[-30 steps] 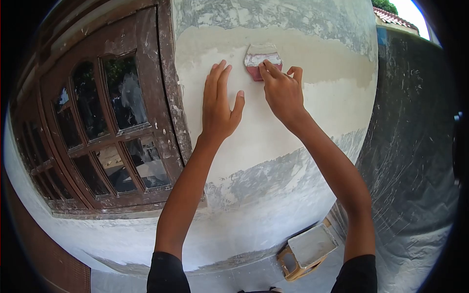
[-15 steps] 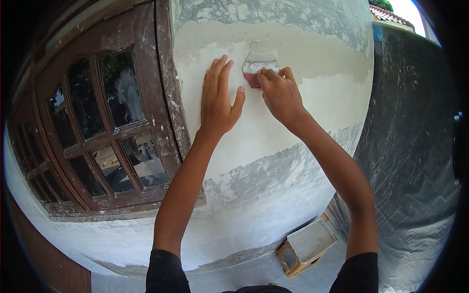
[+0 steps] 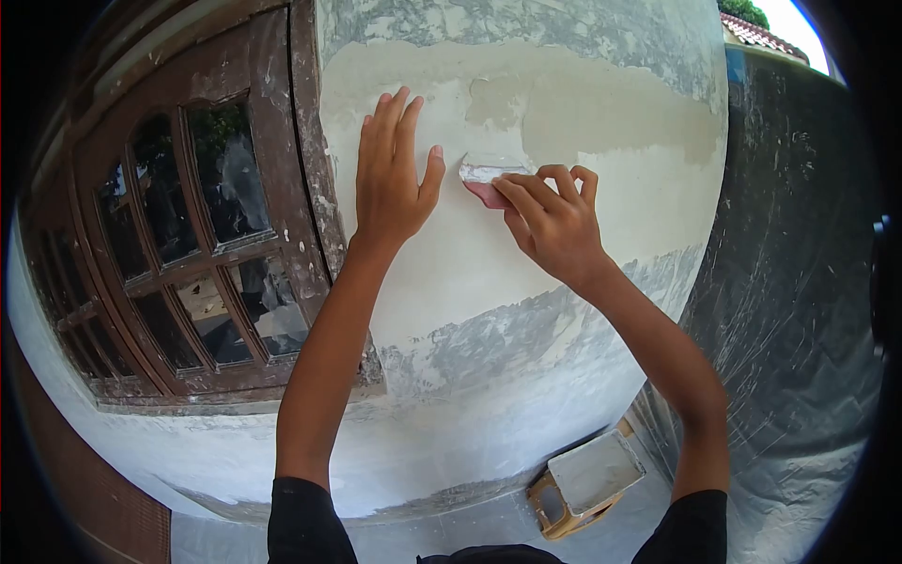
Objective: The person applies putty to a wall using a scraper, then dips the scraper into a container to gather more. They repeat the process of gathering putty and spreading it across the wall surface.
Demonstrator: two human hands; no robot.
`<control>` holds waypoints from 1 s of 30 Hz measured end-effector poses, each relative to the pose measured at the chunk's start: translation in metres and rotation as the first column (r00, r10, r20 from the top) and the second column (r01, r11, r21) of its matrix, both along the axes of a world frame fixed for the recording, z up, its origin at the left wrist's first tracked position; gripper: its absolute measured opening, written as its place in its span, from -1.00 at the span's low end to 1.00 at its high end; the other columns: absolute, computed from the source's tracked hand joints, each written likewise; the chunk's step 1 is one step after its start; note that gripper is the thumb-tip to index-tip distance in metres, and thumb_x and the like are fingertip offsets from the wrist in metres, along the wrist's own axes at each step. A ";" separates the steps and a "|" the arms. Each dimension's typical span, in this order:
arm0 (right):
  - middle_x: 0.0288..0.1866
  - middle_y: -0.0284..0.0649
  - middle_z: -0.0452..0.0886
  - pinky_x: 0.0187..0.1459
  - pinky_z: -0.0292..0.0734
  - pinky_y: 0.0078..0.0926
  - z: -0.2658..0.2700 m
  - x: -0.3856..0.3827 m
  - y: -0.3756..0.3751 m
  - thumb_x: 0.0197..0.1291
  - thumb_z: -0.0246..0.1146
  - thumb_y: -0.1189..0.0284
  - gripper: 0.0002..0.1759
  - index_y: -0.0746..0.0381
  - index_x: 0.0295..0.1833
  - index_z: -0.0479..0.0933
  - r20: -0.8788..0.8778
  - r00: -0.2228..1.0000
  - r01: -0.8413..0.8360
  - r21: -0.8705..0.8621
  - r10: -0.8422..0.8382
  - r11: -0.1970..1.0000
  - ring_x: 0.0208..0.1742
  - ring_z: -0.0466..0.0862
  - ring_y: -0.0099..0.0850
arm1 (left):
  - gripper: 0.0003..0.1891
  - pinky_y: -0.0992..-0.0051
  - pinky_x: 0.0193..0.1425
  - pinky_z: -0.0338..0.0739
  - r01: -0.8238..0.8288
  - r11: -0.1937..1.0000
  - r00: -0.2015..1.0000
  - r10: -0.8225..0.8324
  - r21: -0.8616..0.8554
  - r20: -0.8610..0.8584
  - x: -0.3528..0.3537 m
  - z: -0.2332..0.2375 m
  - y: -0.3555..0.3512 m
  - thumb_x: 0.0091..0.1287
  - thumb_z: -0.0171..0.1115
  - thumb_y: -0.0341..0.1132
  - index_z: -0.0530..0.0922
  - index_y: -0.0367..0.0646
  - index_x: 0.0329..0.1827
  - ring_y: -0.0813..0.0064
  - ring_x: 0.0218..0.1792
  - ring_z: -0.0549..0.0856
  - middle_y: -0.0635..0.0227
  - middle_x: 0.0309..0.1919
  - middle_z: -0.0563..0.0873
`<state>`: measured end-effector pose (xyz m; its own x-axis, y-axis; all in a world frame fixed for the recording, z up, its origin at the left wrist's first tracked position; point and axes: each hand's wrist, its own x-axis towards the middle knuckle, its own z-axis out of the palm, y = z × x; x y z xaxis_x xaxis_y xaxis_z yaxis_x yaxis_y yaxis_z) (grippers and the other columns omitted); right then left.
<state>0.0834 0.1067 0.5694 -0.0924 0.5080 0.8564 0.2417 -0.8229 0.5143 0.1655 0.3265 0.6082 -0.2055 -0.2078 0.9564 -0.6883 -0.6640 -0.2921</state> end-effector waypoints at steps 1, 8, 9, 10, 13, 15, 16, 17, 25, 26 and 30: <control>-0.04 -0.39 0.75 0.12 0.34 -0.20 0.007 0.004 -0.003 0.14 0.44 0.50 -0.68 0.17 0.04 0.69 0.051 0.998 -0.023 0.030 0.022 0.999 -0.07 0.61 -0.36 | -0.40 -0.08 0.66 0.13 -0.015 1.000 1.000 0.015 0.000 0.005 0.002 0.002 0.001 0.46 0.19 -0.28 0.35 -0.29 0.53 0.00 0.60 0.30 0.05 0.56 0.36; -0.14 -0.08 0.75 -0.03 0.57 -0.32 0.072 0.029 -0.016 0.33 0.41 0.38 -0.66 0.28 0.15 0.66 0.008 0.844 -0.430 0.608 0.537 0.667 -0.13 0.65 -0.31 | -0.39 -0.03 0.68 0.11 -0.192 0.981 0.981 0.192 -0.006 0.029 0.007 0.004 0.000 0.45 0.18 -0.26 0.37 -0.30 0.53 0.07 0.61 0.30 0.07 0.57 0.38; -0.05 0.01 0.71 -0.11 0.64 -0.38 0.080 0.041 -0.021 0.34 0.42 0.32 -0.59 0.31 0.21 0.65 0.035 0.809 -0.466 0.648 0.587 0.603 -0.14 0.67 -0.31 | -0.38 -0.04 0.68 0.10 -0.198 0.980 0.980 0.198 -0.005 0.025 0.007 0.003 -0.001 0.44 0.20 -0.27 0.36 -0.27 0.55 0.07 0.62 0.29 0.09 0.58 0.37; -0.05 0.01 0.71 -0.11 0.64 -0.38 0.087 0.053 -0.024 0.34 0.42 0.32 -0.59 0.31 0.21 0.65 0.035 0.807 -0.467 0.648 0.589 0.602 -0.14 0.67 -0.31 | -0.37 -0.04 0.68 0.09 -0.202 0.979 0.979 0.203 -0.003 0.019 0.006 0.002 -0.001 0.43 0.22 -0.29 0.34 -0.24 0.56 0.07 0.62 0.29 0.11 0.58 0.36; 0.02 0.00 0.70 0.03 0.62 -0.42 0.103 0.072 -0.026 0.34 0.41 0.28 -0.56 0.26 0.24 0.65 0.061 0.624 -0.546 0.747 0.779 0.379 -0.09 0.68 -0.34 | -0.35 -0.01 0.70 0.06 -0.257 0.966 0.966 0.257 0.002 0.013 0.007 0.001 -0.001 0.44 0.21 -0.26 0.32 -0.23 0.58 0.10 0.63 0.27 0.13 0.60 0.35; 0.03 -0.01 0.70 0.06 0.62 -0.41 0.102 0.076 -0.021 0.34 0.42 0.27 -0.55 0.25 0.25 0.65 0.022 0.710 -0.511 0.704 0.704 0.493 -0.06 0.68 -0.33 | -0.35 0.01 0.70 0.05 -0.274 0.962 0.962 0.274 0.004 0.009 0.006 0.001 -0.001 0.45 0.21 -0.25 0.32 -0.22 0.59 0.12 0.64 0.26 0.14 0.61 0.34; 0.03 -0.02 0.70 0.08 0.62 -0.40 0.102 0.076 -0.020 0.33 0.42 0.26 -0.55 0.23 0.25 0.65 -0.007 0.788 -0.462 0.654 0.615 0.599 -0.04 0.67 -0.33 | -0.35 0.02 0.71 0.04 -0.289 0.957 0.957 0.289 0.006 0.005 0.006 0.001 -0.001 0.45 0.20 -0.25 0.32 -0.21 0.59 0.13 0.64 0.26 0.15 0.61 0.33; -0.03 -0.04 0.72 0.10 0.62 -0.36 0.103 0.076 -0.020 0.32 0.42 0.25 -0.53 0.22 0.26 0.65 -0.016 0.788 -0.449 0.669 0.615 0.592 -0.01 0.66 -0.32 | -0.35 0.02 0.71 0.04 -0.291 0.957 0.957 0.291 0.006 0.004 0.006 0.001 -0.001 0.45 0.20 -0.25 0.32 -0.21 0.59 0.13 0.64 0.26 0.15 0.61 0.33; 0.06 -0.07 0.76 0.06 0.64 -0.47 0.114 0.084 -0.074 0.40 0.35 0.34 -0.51 0.38 0.33 0.56 0.285 0.679 -0.571 0.785 0.676 0.242 0.00 0.76 -0.39 | -0.35 0.03 0.71 0.03 -0.322 0.947 0.947 0.322 -0.006 0.004 0.006 0.000 -0.003 0.46 0.19 -0.23 0.32 -0.18 0.60 0.16 0.65 0.25 0.20 0.62 0.33; 0.06 -0.07 0.76 0.06 0.64 -0.47 0.112 0.083 -0.071 0.40 0.35 0.34 -0.51 0.38 0.33 0.56 0.285 0.678 -0.571 0.785 0.677 0.242 0.00 0.76 -0.39 | -0.35 0.03 0.71 0.03 -0.323 0.946 0.946 0.323 -0.006 0.004 0.006 0.000 -0.003 0.46 0.19 -0.23 0.32 -0.18 0.60 0.16 0.65 0.25 0.20 0.62 0.33; -0.06 -0.15 0.80 0.00 0.59 -0.51 0.094 0.061 -0.036 0.40 0.35 0.39 -0.47 0.24 0.44 0.50 0.161 0.554 -0.647 0.701 0.817 0.300 -0.04 0.70 -0.47 | -0.36 0.02 0.71 0.04 -0.327 0.945 0.945 0.327 -0.013 0.009 0.008 0.000 -0.004 0.45 0.19 -0.23 0.32 -0.17 0.59 0.16 0.65 0.25 0.21 0.62 0.33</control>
<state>0.1443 0.0712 0.6633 0.0688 -0.3450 0.9361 0.9357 -0.3032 -0.1805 0.1733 0.3226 0.6082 -0.1383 -0.2549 0.9570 -0.4299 -0.8551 -0.2898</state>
